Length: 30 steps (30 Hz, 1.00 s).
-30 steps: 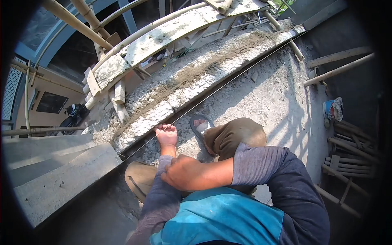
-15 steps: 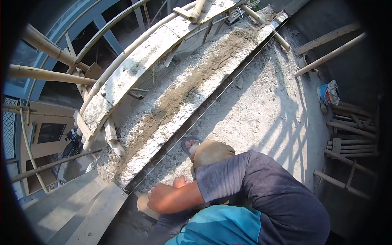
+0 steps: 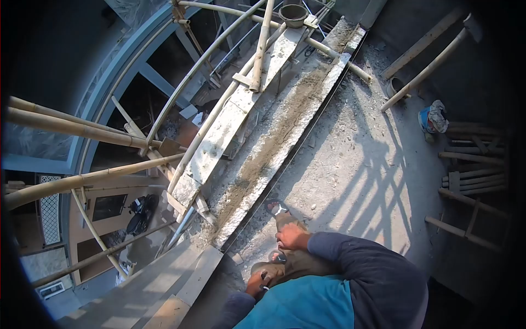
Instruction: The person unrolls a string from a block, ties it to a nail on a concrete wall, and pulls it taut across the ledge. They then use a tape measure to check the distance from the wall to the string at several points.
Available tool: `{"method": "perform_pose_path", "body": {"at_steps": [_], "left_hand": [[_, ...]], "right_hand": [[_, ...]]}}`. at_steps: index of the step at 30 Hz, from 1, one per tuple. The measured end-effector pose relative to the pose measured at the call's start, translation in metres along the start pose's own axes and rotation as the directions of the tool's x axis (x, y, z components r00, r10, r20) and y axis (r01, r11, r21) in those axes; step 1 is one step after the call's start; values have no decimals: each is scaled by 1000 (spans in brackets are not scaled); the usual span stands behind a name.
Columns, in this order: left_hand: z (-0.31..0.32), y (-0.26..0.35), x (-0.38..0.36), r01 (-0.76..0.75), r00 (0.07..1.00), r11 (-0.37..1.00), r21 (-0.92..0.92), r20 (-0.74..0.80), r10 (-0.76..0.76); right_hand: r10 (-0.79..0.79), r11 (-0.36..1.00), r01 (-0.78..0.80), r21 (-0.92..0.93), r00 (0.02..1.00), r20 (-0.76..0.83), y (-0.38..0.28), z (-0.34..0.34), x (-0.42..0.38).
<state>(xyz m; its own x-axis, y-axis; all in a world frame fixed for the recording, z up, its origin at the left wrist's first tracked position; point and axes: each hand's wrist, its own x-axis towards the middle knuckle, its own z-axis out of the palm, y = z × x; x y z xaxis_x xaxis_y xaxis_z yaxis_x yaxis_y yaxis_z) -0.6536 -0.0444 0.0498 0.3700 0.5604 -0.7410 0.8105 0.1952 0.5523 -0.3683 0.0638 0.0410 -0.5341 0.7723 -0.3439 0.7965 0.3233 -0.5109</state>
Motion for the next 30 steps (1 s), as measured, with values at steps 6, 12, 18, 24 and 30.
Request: {"method": "perform_pose_path", "body": {"at_steps": [6,12,18,24,30], "left_hand": [[-65,-31,-53,84,993,958,-273,102,-58],[-105,-11,-39,188,978,977,-102,116,-176],[-121,-18,-34,171,981,985,-30,98,-168],[-130,-1,-37,171,981,985,12,92,-172],[-96,-10,-75,87,991,991,97,-112,-76]], "right_hand": [[391,907,-421,-34,807,442,69,-97,-101],[654,724,-690,-12,681,329,105,-117,-179],[625,736,-655,171,755,199,46,-80,-198],[616,500,-639,584,737,279,-21,-50,-220],[524,685,-542,487,831,187,-12,-28,-240]]}}
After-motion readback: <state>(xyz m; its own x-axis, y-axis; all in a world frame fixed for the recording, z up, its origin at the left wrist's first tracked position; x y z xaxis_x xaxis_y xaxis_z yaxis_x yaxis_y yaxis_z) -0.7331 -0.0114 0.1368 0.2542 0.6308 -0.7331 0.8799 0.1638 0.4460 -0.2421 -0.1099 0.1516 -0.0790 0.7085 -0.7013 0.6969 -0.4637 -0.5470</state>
